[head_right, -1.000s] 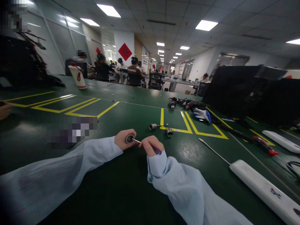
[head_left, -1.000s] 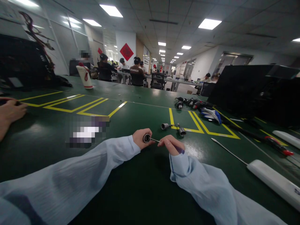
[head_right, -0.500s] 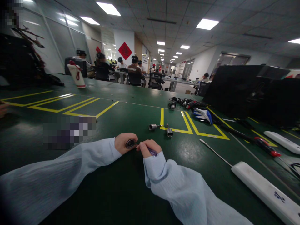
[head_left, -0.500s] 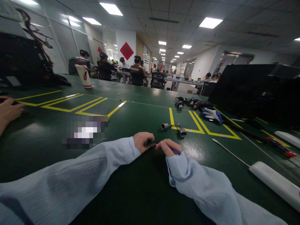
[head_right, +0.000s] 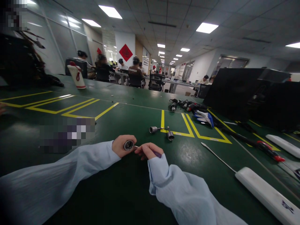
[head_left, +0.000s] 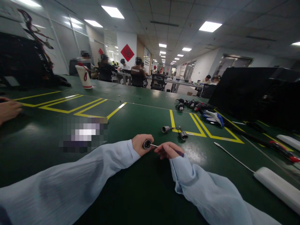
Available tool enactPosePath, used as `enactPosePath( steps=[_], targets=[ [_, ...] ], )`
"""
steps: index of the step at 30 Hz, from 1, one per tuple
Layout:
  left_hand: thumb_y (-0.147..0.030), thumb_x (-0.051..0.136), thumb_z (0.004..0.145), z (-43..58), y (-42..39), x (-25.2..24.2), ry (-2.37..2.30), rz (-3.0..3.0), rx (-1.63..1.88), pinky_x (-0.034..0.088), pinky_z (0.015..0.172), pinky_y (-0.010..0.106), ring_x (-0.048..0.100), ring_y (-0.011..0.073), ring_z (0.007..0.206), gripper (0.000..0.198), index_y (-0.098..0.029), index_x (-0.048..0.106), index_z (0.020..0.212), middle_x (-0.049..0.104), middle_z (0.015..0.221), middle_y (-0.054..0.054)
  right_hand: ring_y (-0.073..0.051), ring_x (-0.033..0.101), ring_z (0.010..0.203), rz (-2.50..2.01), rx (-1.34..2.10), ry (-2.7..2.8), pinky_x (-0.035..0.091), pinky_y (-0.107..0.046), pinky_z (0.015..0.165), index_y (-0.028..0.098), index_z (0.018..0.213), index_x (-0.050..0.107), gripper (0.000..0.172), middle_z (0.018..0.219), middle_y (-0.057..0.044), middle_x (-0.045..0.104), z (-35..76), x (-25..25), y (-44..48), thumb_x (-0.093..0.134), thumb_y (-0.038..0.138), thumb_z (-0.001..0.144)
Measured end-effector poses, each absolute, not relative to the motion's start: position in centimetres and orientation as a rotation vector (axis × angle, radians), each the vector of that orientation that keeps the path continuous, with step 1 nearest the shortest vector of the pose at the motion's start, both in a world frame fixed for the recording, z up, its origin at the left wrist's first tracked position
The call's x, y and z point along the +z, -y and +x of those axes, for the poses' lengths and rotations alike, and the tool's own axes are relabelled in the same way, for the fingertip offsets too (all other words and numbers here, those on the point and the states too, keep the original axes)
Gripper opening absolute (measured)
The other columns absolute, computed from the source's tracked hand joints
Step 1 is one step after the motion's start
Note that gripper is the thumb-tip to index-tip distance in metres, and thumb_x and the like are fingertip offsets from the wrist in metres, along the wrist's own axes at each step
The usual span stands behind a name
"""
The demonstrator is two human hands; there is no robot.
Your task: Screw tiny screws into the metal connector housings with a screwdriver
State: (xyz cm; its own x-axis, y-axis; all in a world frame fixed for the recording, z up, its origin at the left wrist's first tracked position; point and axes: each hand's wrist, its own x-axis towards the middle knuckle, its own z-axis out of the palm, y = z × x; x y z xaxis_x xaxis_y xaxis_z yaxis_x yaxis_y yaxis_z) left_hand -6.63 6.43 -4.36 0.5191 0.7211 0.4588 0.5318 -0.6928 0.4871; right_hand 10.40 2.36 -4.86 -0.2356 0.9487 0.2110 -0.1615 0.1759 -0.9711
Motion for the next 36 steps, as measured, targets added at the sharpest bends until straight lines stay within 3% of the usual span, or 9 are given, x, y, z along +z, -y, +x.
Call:
enactPosePath(
  steps=[5,10,15,25,36],
  targets=[
    [-0.024,0.049,0.069,-6.6,-6.4,-4.3,-1.058,2.661,0.846,0.035,0.053,0.021,0.046,0.0104,0.055,0.01,-0.016,0.047,0.064,0.048,0.059,-0.002,-0.012,0.055,0.059,-0.997,0.975,1.645,0.044,-0.025,0.058,0.016,0.07,0.067,0.028,0.067,-0.004,0.064,10.4,-4.6,-1.3,0.051,0.038,0.077],
    [-0.019,0.049,0.068,-6.7,-6.2,-4.3,-1.018,2.663,0.852,0.036,0.054,0.02,0.046,0.0099,0.056,0.004,-0.016,0.047,0.065,0.049,0.06,-0.002,-0.012,0.057,0.06,-0.885,1.327,1.41,0.046,-0.023,0.052,0.015,0.07,0.064,0.024,0.07,-0.005,0.067,10.5,-4.9,-1.8,0.056,0.038,0.073],
    [-0.024,0.051,0.069,-6.6,-6.3,-4.4,-1.021,2.499,0.899,0.036,0.052,0.019,0.045,0.0087,0.054,0.012,-0.016,0.046,0.062,0.048,0.058,-0.003,-0.013,0.058,0.06,-0.753,1.594,1.187,0.047,-0.023,0.05,0.013,0.068,0.064,0.024,0.07,-0.008,0.068,10.7,-5.4,-2.8,0.063,0.037,0.067],
    [-0.022,0.052,0.068,-6.7,-6.7,-4.8,-1.093,2.603,0.8,0.035,0.053,0.02,0.046,0.0101,0.056,0.008,-0.016,0.047,0.065,0.047,0.059,-0.002,-0.011,0.057,0.061,-0.916,1.265,1.452,0.046,-0.021,0.054,0.015,0.07,0.065,0.024,0.07,-0.006,0.067,10.5,-5.0,-1.7,0.058,0.037,0.073],
    [-0.022,0.053,0.067,-6.3,-6.4,-4.5,-0.934,2.425,0.898,0.036,0.052,0.018,0.045,0.0077,0.054,0.01,-0.015,0.047,0.064,0.048,0.059,-0.003,-0.012,0.059,0.057,-0.685,1.673,1.151,0.046,-0.022,0.049,0.014,0.066,0.063,0.022,0.066,-0.006,0.068,11.3,-5.4,-3.2,0.064,0.037,0.065]
  ],
)
